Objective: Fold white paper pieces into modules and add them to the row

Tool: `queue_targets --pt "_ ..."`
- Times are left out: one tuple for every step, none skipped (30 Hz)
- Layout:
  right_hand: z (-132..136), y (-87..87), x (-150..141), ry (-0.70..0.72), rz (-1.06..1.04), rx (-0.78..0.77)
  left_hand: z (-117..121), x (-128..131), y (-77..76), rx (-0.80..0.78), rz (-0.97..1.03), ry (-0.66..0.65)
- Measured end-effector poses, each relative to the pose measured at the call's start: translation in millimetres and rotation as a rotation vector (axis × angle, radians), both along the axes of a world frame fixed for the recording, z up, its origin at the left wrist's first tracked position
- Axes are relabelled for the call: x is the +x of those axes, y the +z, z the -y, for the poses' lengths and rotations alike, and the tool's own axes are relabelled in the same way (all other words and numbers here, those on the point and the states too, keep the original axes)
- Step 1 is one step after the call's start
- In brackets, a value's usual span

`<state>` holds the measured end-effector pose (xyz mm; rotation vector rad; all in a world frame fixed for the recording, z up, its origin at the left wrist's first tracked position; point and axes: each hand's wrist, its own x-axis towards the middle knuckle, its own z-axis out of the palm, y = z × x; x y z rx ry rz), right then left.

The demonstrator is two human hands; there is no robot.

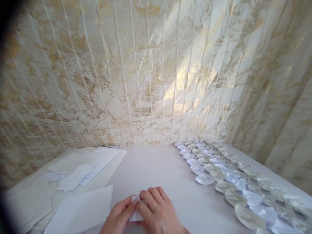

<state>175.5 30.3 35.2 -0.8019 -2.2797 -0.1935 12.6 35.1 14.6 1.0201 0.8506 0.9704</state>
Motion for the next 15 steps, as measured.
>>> queue_targets --pt "1 -0.1 0 -0.007 -0.032 -0.042 -1 -1 0.4 0.007 -0.014 -0.018" --pt "1 0.1 0 -0.004 -0.073 -0.104 -3 -3 1.4 0.023 -0.035 -0.039" --pt "1 0.4 2 0.011 -0.110 -0.182 -4 -5 2.9 0.041 -0.062 -0.065" --pt "1 0.8 4 0.037 -0.141 -0.268 -6 -7 4.6 0.060 -0.091 -0.089" --pt "0 0.9 6 0.070 -0.173 -0.353 -7 -9 6.4 0.078 -0.122 -0.109" --pt "-1 0.8 8 0.099 -0.213 -0.434 -8 -11 7.7 0.088 -0.151 -0.127" --pt "-2 0.3 10 0.125 -0.263 -0.508 -9 -12 8.5 0.089 -0.178 -0.144" --pt "-3 -0.7 11 0.147 -0.322 -0.577 -10 -14 8.5 0.084 -0.201 -0.161" --pt "-4 -1.9 11 0.160 -0.387 -0.649 -11 -15 7.9 0.076 -0.219 -0.179" --pt "-4 -3.3 11 0.162 -0.457 -0.727 -11 -15 6.6 0.065 -0.230 -0.199" --pt "-4 -4.6 9 0.154 -0.523 -0.811 -11 -15 5.1 0.055 -0.237 -0.215" --pt "-3 -5.7 8 0.140 -0.584 -0.895 -11 -15 3.4 0.047 -0.240 -0.228" --pt "-3 -6.5 6 0.127 -0.641 -0.972 -11 -15 2.0 0.046 -0.242 -0.240" --pt "-2 -7.0 4 0.118 -0.689 -1.036 -11 -15 1.0 0.047 -0.247 -0.253" --pt "-1 -7.1 2 0.114 -0.729 -1.079 -11 -14 0.4 0.048 -0.252 -0.266"
